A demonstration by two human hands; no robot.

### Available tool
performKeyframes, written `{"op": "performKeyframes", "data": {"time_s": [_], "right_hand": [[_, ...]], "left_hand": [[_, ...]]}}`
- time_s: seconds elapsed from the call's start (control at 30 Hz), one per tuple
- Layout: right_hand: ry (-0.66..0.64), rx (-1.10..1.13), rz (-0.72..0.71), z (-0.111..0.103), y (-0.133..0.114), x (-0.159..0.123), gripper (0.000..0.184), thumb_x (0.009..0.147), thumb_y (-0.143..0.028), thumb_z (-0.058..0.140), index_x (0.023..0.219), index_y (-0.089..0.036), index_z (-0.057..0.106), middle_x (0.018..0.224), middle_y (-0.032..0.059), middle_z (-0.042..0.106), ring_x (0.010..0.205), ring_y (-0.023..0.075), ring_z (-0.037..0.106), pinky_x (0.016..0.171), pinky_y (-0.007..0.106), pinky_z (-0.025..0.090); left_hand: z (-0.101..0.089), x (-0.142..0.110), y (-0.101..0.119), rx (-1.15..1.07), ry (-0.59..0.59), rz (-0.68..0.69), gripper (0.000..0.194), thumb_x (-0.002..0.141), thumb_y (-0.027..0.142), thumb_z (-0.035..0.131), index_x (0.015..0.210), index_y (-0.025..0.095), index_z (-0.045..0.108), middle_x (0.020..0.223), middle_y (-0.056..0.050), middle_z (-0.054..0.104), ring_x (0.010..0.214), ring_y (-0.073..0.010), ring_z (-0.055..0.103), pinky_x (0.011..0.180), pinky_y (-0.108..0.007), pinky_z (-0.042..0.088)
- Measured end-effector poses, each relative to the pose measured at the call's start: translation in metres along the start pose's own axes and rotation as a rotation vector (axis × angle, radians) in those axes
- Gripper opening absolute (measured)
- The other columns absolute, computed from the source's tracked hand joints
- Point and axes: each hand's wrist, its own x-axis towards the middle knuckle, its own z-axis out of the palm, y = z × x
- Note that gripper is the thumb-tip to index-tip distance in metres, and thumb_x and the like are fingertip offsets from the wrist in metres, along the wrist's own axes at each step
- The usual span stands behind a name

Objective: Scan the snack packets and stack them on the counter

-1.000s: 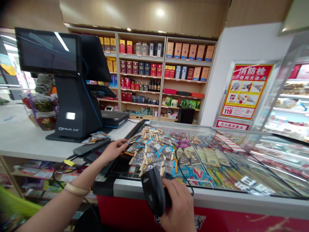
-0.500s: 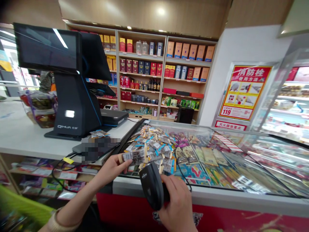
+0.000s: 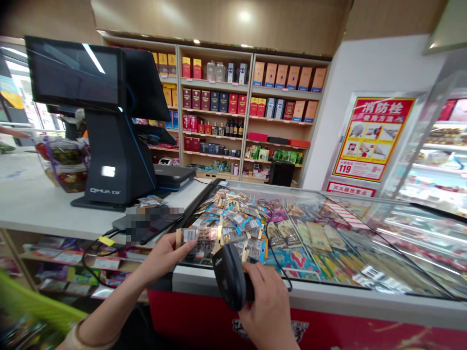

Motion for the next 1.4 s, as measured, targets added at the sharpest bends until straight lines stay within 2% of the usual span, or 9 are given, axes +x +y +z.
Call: {"op": "performKeyframes", "data": {"time_s": [0.13, 0.23, 0.37, 0.47, 0.63, 0.8, 0.97, 1.17, 1.4], "right_hand": [[0.047, -0.013, -0.033, 0.001, 0.008, -0.005, 0.038, 0.071, -0.020, 0.051, 0.108, -0.019, 0.057, 0.087, 0.0079, 0.066, 0.075, 0.0232, 0.062, 0.066, 0.033, 0.049], [0.049, -0.027, -0.067, 0.002, 0.016, -0.010, 0.040, 0.072, -0.023, 0.054, 0.111, -0.019, 0.055, 0.091, 0.0085, 0.067, 0.076, 0.0235, 0.063, 0.065, 0.033, 0.049], [0.054, -0.025, -0.077, 0.004, 0.022, -0.014, 0.041, 0.072, -0.024, 0.055, 0.113, -0.019, 0.054, 0.091, 0.0086, 0.067, 0.077, 0.0235, 0.063, 0.065, 0.033, 0.050], [0.069, -0.026, -0.093, 0.005, 0.024, -0.016, 0.040, 0.074, -0.025, 0.056, 0.113, -0.018, 0.055, 0.091, 0.0091, 0.067, 0.075, 0.0233, 0.063, 0.065, 0.033, 0.050], [0.065, -0.023, -0.090, 0.007, 0.027, -0.021, 0.038, 0.078, -0.034, 0.058, 0.113, -0.018, 0.056, 0.092, 0.0102, 0.068, 0.077, 0.0241, 0.065, 0.066, 0.034, 0.052], [0.064, -0.029, -0.078, 0.008, 0.027, -0.021, 0.037, 0.078, -0.030, 0.056, 0.113, -0.018, 0.057, 0.093, 0.0105, 0.068, 0.080, 0.0246, 0.066, 0.067, 0.034, 0.052], [0.107, -0.007, -0.081, 0.009, 0.023, -0.018, 0.035, 0.077, -0.028, 0.055, 0.110, -0.018, 0.059, 0.092, 0.0102, 0.069, 0.080, 0.0243, 0.066, 0.068, 0.034, 0.052], [0.062, -0.019, -0.079, 0.008, 0.026, -0.024, 0.037, 0.077, -0.030, 0.058, 0.112, -0.018, 0.060, 0.097, 0.0115, 0.069, 0.084, 0.0260, 0.066, 0.072, 0.037, 0.054], [0.044, 0.002, -0.079, 0.009, 0.026, -0.024, 0.036, 0.077, -0.030, 0.057, 0.111, -0.018, 0.060, 0.094, 0.0102, 0.069, 0.082, 0.0244, 0.067, 0.070, 0.035, 0.054]], "left_hand": [[-0.009, 0.009, -0.014, 0.045, 0.021, -0.048, 0.041, 0.074, 0.059, 0.057, 0.059, 0.021, 0.052, 0.051, 0.001, 0.055, 0.051, -0.0150, 0.051, 0.052, -0.025, 0.041], [-0.035, 0.033, -0.030, 0.202, 0.199, -0.070, 0.036, 0.080, 0.054, 0.051, 0.069, 0.020, 0.058, 0.058, -0.001, 0.061, 0.056, -0.0180, 0.058, 0.058, -0.028, 0.045], [-0.085, 0.081, -0.054, 0.676, 0.463, 0.007, 0.038, 0.088, 0.034, 0.039, 0.108, 0.014, 0.066, 0.109, -0.014, 0.065, 0.100, -0.0243, 0.062, 0.089, -0.031, 0.046], [-0.115, 0.108, -0.071, 0.901, 0.452, -0.122, 0.048, 0.088, 0.023, 0.037, 0.129, 0.009, 0.058, 0.127, -0.019, 0.055, 0.112, -0.0272, 0.057, 0.098, -0.034, 0.042], [-0.135, 0.123, -0.091, 0.951, 0.370, -0.260, 0.042, 0.078, 0.017, 0.049, 0.114, 0.011, 0.069, 0.119, -0.022, 0.060, 0.107, -0.0347, 0.059, 0.095, -0.043, 0.044], [-0.114, 0.112, -0.088, 1.027, 0.468, -0.152, 0.050, 0.081, 0.022, 0.047, 0.129, 0.014, 0.060, 0.138, -0.022, 0.048, 0.130, -0.0385, 0.041, 0.104, -0.051, 0.034], [-0.059, 0.095, -0.071, 0.938, 0.165, -0.013, 0.037, 0.085, 0.039, 0.048, 0.101, 0.016, 0.073, 0.110, -0.016, 0.066, 0.110, -0.0311, 0.057, 0.098, -0.041, 0.041], [-0.004, 0.083, -0.057, 0.991, 0.046, -0.085, 0.057, 0.079, 0.065, 0.049, 0.088, 0.014, 0.073, 0.103, -0.021, 0.065, 0.106, -0.0372, 0.056, 0.089, -0.044, 0.043], [0.012, 0.087, -0.055, 0.966, 0.053, -0.215, 0.061, 0.075, 0.065, 0.056, 0.094, 0.010, 0.072, 0.113, -0.026, 0.061, 0.115, -0.0406, 0.053, 0.092, -0.047, 0.041]]}}
